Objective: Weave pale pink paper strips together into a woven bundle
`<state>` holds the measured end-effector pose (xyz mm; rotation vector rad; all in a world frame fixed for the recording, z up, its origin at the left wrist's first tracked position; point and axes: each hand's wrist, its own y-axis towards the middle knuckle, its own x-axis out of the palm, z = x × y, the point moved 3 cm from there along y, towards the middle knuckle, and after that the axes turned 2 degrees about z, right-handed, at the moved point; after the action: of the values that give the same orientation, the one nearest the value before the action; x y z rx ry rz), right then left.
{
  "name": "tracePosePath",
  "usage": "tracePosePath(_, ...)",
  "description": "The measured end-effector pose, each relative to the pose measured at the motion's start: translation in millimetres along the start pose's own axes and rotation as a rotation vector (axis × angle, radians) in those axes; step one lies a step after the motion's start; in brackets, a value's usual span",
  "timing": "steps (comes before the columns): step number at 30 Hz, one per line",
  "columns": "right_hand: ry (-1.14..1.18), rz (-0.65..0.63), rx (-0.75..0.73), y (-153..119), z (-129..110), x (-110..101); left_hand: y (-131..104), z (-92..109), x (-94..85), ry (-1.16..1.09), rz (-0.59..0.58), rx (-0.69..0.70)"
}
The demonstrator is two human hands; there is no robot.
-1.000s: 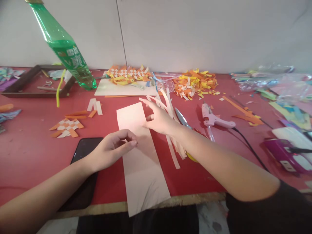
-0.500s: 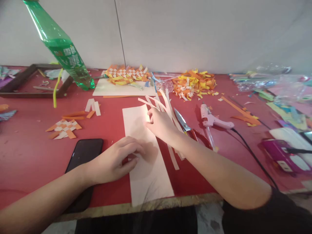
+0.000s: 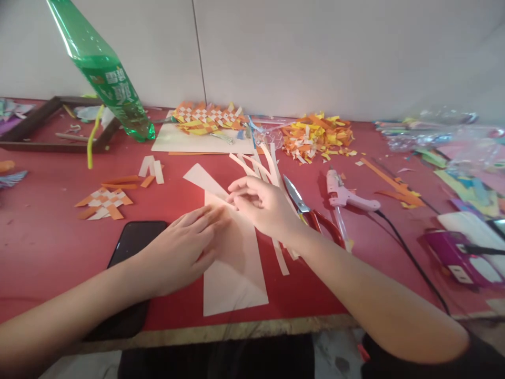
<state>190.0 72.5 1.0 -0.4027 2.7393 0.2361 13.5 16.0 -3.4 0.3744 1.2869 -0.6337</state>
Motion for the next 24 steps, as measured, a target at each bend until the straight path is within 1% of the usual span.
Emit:
tracePosePath(2, -0.073, 0.012, -0.071, -6.5, 3.0, -2.5, 0.7, -4.7, -3.6, -0.020, -0.009, 0.030)
tracePosePath(4, -0.186, 0.038, -0.087, -10.2, 8.3, -6.8, 1.8, -10.3, -5.0, -0.036, -0.001, 0.046)
tracePosePath(6, -0.390, 0.094, -0.084, -11.1, 12.6, -12.1, 3.5, -15.7, -4.4, -0.041, 0.024, 0.059)
tracePosePath(7, -0.510, 0.123, -0.105, -10.6, 13.2, -14.3, 4.5, -18.1, -3.6, -0.042, 0.041, 0.067)
tracePosePath(9, -0.734, 0.166, -0.196, -8.7, 11.8, -16.0, 6.4, -21.8, -1.5, -0.039, 0.075, 0.095)
tracePosePath(11, -0.886, 0.161, -0.282, -5.8, 10.1, -13.8, 7.6, -24.4, 0.2, -0.032, 0.114, 0.127)
tracePosePath(13, -0.980, 0.108, -0.293, -2.1, 11.1, -10.0, 7.9, -26.0, 1.3, -0.023, 0.144, 0.155)
tracePosePath(16, -1.039, 0.007, -0.246, 2.3, 16.5, -4.9, 7.3, -27.4, 2.0, -0.016, 0.167, 0.171)
tracePosePath(18, -1.021, -0.028, -0.240, 3.4, 19.5, -3.0, 6.9, -27.6, 2.2, -0.009, 0.184, 0.171)
tracePosePath(21, -0.905, -0.059, -0.255, 2.4, 21.1, -0.7, 6.5, -26.8, 2.8, 0.010, 0.212, 0.171)
tracePosePath(24, -0.793, -0.087, -0.237, 1.6, 20.1, 1.4, 6.2, -25.5, 3.1, 0.015, 0.233, 0.171)
